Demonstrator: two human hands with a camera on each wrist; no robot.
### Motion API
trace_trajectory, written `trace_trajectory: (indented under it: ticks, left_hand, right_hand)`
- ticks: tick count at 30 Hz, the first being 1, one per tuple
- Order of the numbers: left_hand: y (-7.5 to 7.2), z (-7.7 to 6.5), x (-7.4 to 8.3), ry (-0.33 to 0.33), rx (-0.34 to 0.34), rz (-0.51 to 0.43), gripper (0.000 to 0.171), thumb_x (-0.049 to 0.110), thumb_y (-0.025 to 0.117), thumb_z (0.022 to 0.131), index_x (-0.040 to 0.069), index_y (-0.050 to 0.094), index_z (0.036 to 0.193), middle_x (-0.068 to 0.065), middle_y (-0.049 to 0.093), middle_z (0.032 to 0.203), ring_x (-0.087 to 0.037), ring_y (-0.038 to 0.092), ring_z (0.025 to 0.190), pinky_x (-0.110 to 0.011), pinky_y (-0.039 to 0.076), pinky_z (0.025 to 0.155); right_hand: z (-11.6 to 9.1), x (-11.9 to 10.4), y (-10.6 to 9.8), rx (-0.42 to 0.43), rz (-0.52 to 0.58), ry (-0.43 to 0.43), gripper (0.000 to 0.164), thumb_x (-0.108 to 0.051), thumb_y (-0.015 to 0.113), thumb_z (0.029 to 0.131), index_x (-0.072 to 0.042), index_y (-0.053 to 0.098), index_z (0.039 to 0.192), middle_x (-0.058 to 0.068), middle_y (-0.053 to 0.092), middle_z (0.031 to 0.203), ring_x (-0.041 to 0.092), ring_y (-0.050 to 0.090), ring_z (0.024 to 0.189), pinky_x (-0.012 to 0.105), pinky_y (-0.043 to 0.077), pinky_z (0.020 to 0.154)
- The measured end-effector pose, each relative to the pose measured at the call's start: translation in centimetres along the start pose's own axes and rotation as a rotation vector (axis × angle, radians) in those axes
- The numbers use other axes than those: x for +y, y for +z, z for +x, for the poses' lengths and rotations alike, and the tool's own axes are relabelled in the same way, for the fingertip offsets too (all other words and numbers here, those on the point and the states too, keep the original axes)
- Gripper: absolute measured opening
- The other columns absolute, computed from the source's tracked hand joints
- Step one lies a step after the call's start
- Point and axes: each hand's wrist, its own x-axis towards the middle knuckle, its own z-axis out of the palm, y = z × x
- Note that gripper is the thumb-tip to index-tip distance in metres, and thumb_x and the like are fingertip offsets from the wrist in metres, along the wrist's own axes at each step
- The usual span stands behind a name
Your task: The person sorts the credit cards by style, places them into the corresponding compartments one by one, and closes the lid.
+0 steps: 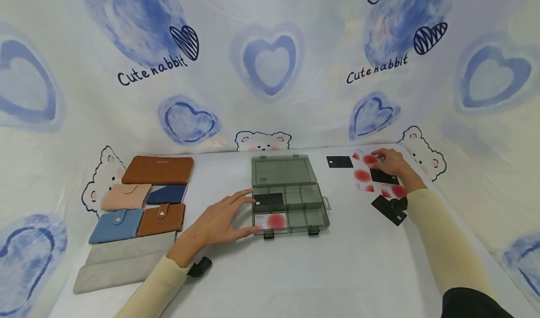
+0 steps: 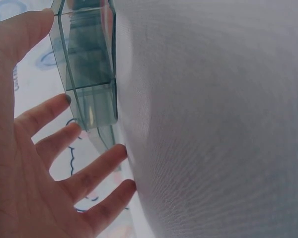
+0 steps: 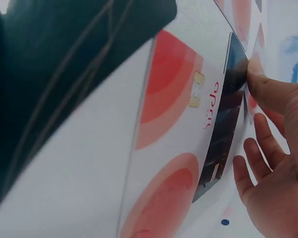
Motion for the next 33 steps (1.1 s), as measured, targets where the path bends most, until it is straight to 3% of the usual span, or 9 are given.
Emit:
trace_trajectory:
  ticks: [6, 10, 16, 19, 26, 33]
  left_hand:
    - [0.1, 0.0, -0.1, 0.006, 0.008, 0.01, 0.073, 0.07, 0.063, 0.087, 0.029, 0.052, 0.147, 0.007, 0.032, 0.163, -0.024, 0.049, 0.136, -0.053, 0.053, 0.091]
    - [0.2, 0.0, -0.1, 0.005, 0.009, 0.017, 0.074, 0.071, 0.062, 0.087, 0.029, 0.051, 0.147, 0.007, 0.032, 0.163, -0.024, 0.05, 0.136, -0.052, 0.054, 0.088]
    - [0.3, -0.1, -0.2, -0.001, 0.016, 0.02, 0.073, 0.07, 0.064, 0.087, 0.03, 0.051, 0.147, 0.008, 0.032, 0.163, -0.023, 0.05, 0.135, -0.052, 0.053, 0.09]
    - [0.2, -0.1, -0.2, 0.003, 0.017, 0.023, 0.073, 0.069, 0.065, 0.087, 0.029, 0.052, 0.146, 0.007, 0.033, 0.163, -0.023, 0.05, 0.135, -0.052, 0.053, 0.09]
    - [0.1, -0.1, -0.2, 0.017, 0.021, 0.023, 0.072, 0.068, 0.065, 0.087, 0.028, 0.053, 0.145, 0.005, 0.034, 0.163, -0.024, 0.051, 0.134, -0.052, 0.053, 0.09]
    - [0.0, 0.0, -0.1, -0.005, 0.002, 0.016, 0.072, 0.071, 0.062, 0.087, 0.03, 0.053, 0.145, 0.007, 0.032, 0.163, -0.023, 0.05, 0.135, -0.052, 0.053, 0.09]
  right_hand:
    - [-0.3, -0.1, 0.3, 0.072, 0.036, 0.014, 0.058, -0.024, 0.07, 0.096, 0.001, 0.046, 0.143, 0.038, 0.039, 0.143, 0.057, 0.038, 0.128, 0.067, 0.041, 0.1]
    - [-0.5, -0.2, 0.6, 0.12, 0.059, -0.017, 0.051, -0.021, 0.066, 0.098, -0.003, 0.047, 0.142, 0.036, 0.045, 0.142, 0.055, 0.044, 0.126, 0.068, 0.043, 0.098]
    - [-1.3, -0.9, 0.9, 0.258, 0.076, -0.104, 0.034, -0.019, 0.055, 0.104, -0.003, 0.055, 0.134, 0.033, 0.062, 0.118, 0.045, 0.063, 0.095, 0.057, 0.055, 0.08]
    - [-2.0, -1.7, 1.0, 0.294, 0.085, -0.167, 0.031, -0.02, 0.053, 0.105, -0.003, 0.06, 0.13, 0.031, 0.065, 0.114, 0.043, 0.065, 0.092, 0.054, 0.057, 0.077]
    - [-4.5, -5.9, 1.9, 0.318, 0.188, -0.254, 0.03, -0.022, 0.057, 0.104, -0.006, 0.065, 0.128, 0.025, 0.068, 0.116, 0.044, 0.066, 0.106, 0.056, 0.056, 0.084]
    - [-7.7, -11.5, 3.8, 0.328, 0.254, -0.388, 0.024, -0.018, 0.063, 0.102, -0.01, 0.069, 0.124, 0.016, 0.071, 0.105, 0.037, 0.07, 0.099, 0.053, 0.055, 0.087]
